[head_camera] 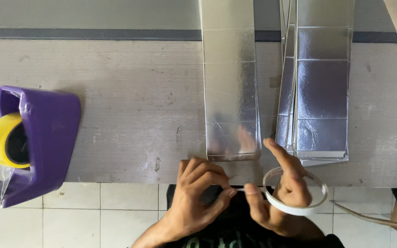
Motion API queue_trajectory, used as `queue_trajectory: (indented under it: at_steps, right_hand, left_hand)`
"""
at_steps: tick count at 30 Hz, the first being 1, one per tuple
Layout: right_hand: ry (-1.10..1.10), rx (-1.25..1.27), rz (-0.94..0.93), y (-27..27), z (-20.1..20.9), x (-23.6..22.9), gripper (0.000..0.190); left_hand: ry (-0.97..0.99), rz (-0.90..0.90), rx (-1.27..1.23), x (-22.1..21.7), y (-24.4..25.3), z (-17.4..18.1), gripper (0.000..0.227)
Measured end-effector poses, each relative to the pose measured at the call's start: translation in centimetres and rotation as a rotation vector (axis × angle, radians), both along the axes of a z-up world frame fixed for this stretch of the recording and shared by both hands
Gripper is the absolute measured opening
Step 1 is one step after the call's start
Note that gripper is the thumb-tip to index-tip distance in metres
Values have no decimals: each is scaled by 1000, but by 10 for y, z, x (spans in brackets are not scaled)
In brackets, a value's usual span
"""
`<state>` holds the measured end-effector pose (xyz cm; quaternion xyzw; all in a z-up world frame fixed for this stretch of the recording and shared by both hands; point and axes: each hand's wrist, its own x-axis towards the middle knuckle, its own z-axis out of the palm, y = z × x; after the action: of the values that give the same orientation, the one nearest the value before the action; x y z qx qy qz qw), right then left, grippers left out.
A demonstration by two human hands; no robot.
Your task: The person applies white tape along the edges of stacked silver metal panels on a table. They smooth the tape with their fingers and occasionally lift the panels to check alignment.
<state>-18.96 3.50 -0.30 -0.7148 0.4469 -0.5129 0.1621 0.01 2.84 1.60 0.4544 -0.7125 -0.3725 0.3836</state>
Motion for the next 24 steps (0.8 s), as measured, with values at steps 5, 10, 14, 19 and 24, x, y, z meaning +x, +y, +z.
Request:
queue_trajectory:
  at_steps: [5,10,14,19,24]
  right_hand:
    - [-274,269,71,6,-16,10,46]
    - [-200,334,-73,-8,-22,15,41]
    - [145,299,-131,-13,-22,21,45]
    - [271,279,-106,-19,-25,26,42]
    - [298,253,-143,-18,-28,27,40]
  left_hand:
    - [-33,175,4,12,-6,-5,14]
    - [-144,431,-95,24,-15,-26,11]
    - [-186,210,-45,23,-18,-31,40]
    - [-229,123,-23,22,-20,-31,49]
    - [-249,105,-11,24,-20,-33,52]
